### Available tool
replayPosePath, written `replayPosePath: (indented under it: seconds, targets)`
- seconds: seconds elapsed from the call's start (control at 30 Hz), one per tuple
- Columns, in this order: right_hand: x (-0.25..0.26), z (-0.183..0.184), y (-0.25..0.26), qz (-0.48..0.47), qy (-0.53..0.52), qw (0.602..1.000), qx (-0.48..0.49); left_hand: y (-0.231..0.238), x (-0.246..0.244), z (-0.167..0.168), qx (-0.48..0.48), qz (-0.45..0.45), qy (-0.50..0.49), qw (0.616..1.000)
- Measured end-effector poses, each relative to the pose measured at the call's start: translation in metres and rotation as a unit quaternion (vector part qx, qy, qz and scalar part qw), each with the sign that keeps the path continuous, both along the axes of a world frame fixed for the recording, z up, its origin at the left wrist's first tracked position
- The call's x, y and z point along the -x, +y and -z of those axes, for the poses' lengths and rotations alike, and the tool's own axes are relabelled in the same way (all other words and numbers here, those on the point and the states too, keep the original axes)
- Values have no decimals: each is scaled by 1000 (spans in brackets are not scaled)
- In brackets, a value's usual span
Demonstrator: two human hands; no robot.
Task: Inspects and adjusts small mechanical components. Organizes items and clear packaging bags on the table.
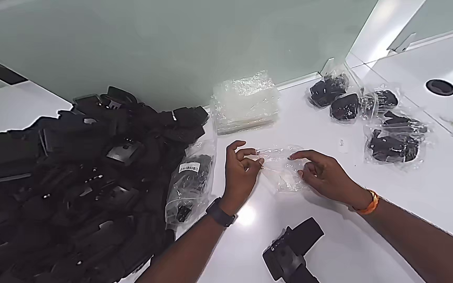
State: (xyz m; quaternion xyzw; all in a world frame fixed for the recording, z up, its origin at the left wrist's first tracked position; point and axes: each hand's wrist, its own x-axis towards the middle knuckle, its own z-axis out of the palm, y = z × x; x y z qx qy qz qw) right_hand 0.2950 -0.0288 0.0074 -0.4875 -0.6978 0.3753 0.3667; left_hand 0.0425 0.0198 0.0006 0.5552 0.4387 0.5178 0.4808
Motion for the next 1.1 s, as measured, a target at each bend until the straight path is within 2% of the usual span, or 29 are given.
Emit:
replayPosePath:
  seconds: [0.07, 0.13, 0.23, 0.33, 0.43, 0.57, 0.63, 0.73, 0.77, 0.83, 0.9, 1.0, 1.07, 1.1]
  targets:
    - [-2, -1, 1, 2, -40, 999, 21, 0, 3, 4, -70, -37, 72, 994]
    - [-1, -2, 0, -4, -86, 996, -3, -6, 5, 5, -195, -44, 162, 966]
    - [-1, -1, -2, -34, -144, 988, -50, -19, -1, 5, -320, 42, 268, 908]
    - [-1, 2, -1, -7, -150, 986, -68, -24, -6, 11, -308, 184, 400, 843]
    - [-4, 4, 0, 32, -156, 984, -80, -20, -5, 11, -298, 245, 421, 821]
    - [-5, 6, 1, 53, -131, 988, -65, -16, -2, 12, -310, 274, 390, 822]
    - [-5, 7, 2, 58, -80, 993, -61, -18, -2, 13, -309, 253, 358, 844]
    - [-5, 7, 5, 79, 35, 992, -86, -23, -2, 6, -259, 88, 280, 920]
    - [-4, 5, 5, 89, 76, 989, -91, -21, -1, 4, -242, 31, 256, 935]
    - [0, 3, 4, 89, 143, 982, -80, -13, 1, 4, -197, -29, 206, 958]
    - [3, 2, 3, 72, 182, 980, -46, -8, 2, 6, -130, -21, 133, 982]
    - [6, -1, -1, 23, 162, 986, 38, -7, -1, 0, -35, 52, -3, 998]
    - [3, -2, -2, -23, 119, 991, 54, -7, 0, -3, 9, 107, -29, 994]
    - [0, 0, -1, -40, 90, 995, 31, -7, 0, -3, 18, 126, -20, 992]
